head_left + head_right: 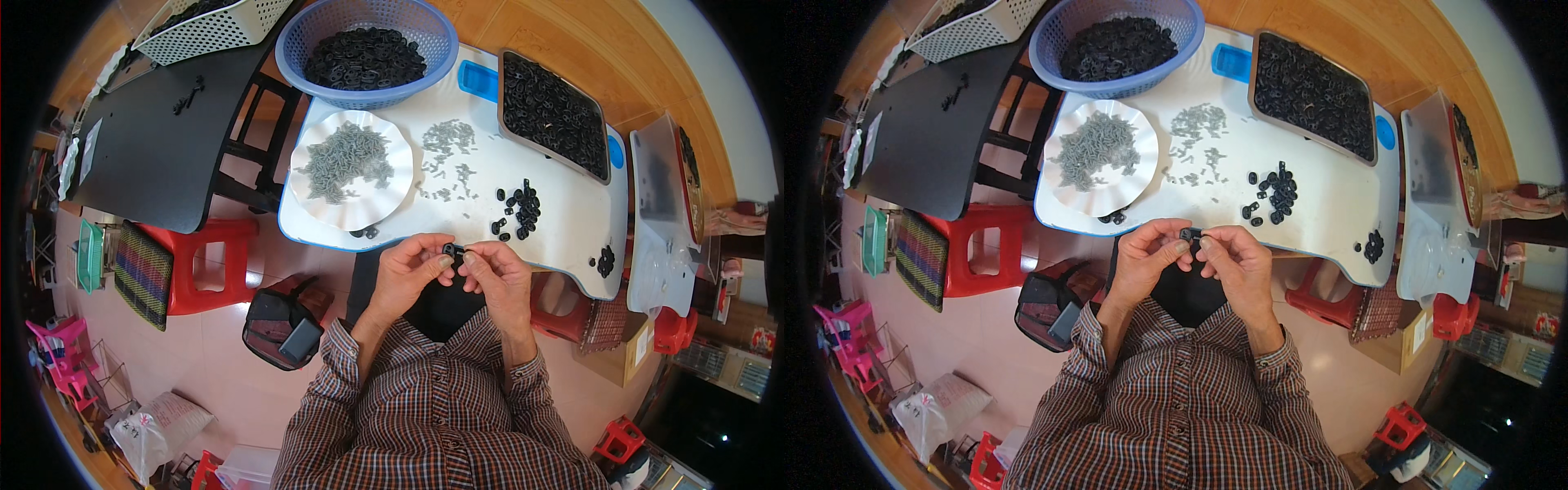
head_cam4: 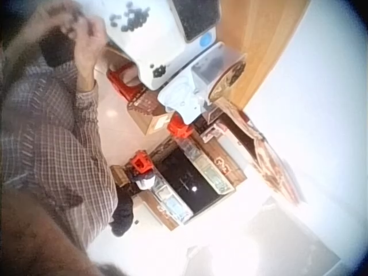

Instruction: The person sorts small black plastic parts and silver pins by hand, then assembles them on a white tray.

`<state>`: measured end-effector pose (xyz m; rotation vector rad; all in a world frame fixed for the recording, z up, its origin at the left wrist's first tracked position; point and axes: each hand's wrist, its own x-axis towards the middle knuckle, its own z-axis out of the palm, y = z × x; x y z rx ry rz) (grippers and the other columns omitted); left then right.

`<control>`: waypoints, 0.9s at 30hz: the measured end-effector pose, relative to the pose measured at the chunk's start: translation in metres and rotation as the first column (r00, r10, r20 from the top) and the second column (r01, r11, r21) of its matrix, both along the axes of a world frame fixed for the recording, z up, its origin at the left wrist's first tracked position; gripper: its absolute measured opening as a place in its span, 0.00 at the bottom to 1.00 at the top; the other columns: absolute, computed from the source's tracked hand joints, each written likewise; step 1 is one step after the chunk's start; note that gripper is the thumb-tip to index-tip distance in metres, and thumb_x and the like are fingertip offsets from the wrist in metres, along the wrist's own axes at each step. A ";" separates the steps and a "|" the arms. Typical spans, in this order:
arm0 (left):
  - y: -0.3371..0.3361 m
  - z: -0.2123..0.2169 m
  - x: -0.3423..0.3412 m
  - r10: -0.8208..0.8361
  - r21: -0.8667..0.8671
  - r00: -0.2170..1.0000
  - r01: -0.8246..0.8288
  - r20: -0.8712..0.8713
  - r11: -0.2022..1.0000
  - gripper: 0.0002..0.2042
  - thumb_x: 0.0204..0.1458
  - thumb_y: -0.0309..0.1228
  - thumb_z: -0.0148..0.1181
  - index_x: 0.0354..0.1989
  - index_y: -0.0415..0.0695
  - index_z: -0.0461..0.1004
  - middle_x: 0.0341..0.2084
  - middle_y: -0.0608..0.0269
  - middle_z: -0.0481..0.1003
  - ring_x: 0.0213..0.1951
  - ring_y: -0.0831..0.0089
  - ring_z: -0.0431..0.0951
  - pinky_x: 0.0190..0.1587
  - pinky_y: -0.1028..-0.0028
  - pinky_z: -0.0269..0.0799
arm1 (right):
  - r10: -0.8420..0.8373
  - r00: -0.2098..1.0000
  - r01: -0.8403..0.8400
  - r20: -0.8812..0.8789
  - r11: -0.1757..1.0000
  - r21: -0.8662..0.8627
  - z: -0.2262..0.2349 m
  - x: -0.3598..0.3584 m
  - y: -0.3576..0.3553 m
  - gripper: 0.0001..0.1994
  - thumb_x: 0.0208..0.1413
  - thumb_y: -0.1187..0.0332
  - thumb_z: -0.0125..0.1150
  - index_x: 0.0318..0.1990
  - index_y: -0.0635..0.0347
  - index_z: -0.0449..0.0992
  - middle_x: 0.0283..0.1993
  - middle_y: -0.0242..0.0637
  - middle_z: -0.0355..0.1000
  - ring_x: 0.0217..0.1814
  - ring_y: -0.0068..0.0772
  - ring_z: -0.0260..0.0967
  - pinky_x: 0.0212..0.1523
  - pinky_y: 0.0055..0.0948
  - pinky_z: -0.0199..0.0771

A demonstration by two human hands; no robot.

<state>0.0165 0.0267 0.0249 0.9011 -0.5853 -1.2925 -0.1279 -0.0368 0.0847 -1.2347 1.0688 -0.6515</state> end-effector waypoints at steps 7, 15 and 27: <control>0.000 -0.008 -0.001 0.011 -0.005 0.988 -0.012 -0.156 1.000 0.14 0.54 0.20 0.58 0.50 0.34 0.72 0.32 0.64 0.75 0.30 0.78 0.77 0.33 0.80 0.77 | -0.035 0.993 0.031 0.114 0.999 0.033 -0.007 -0.003 0.001 0.07 0.58 0.74 0.58 0.42 0.67 0.76 0.32 0.37 0.77 0.27 0.19 0.72 0.27 0.14 0.69; -0.001 -0.013 -0.001 -0.010 -0.016 0.968 0.007 -0.249 1.000 0.14 0.54 0.20 0.59 0.50 0.34 0.72 0.33 0.62 0.76 0.29 0.78 0.77 0.33 0.79 0.77 | -0.052 0.991 0.051 0.127 0.999 0.010 -0.010 -0.001 0.002 0.07 0.55 0.78 0.60 0.41 0.68 0.76 0.33 0.38 0.77 0.29 0.20 0.73 0.31 0.16 0.73; -0.002 -0.008 -0.004 0.010 0.009 0.971 -0.009 -0.240 1.000 0.14 0.54 0.20 0.58 0.49 0.34 0.72 0.29 0.60 0.77 0.27 0.76 0.77 0.32 0.77 0.76 | -0.094 0.993 0.098 0.072 0.993 -0.064 -0.012 0.004 0.006 0.08 0.54 0.81 0.60 0.42 0.71 0.74 0.35 0.38 0.76 0.32 0.20 0.73 0.36 0.18 0.76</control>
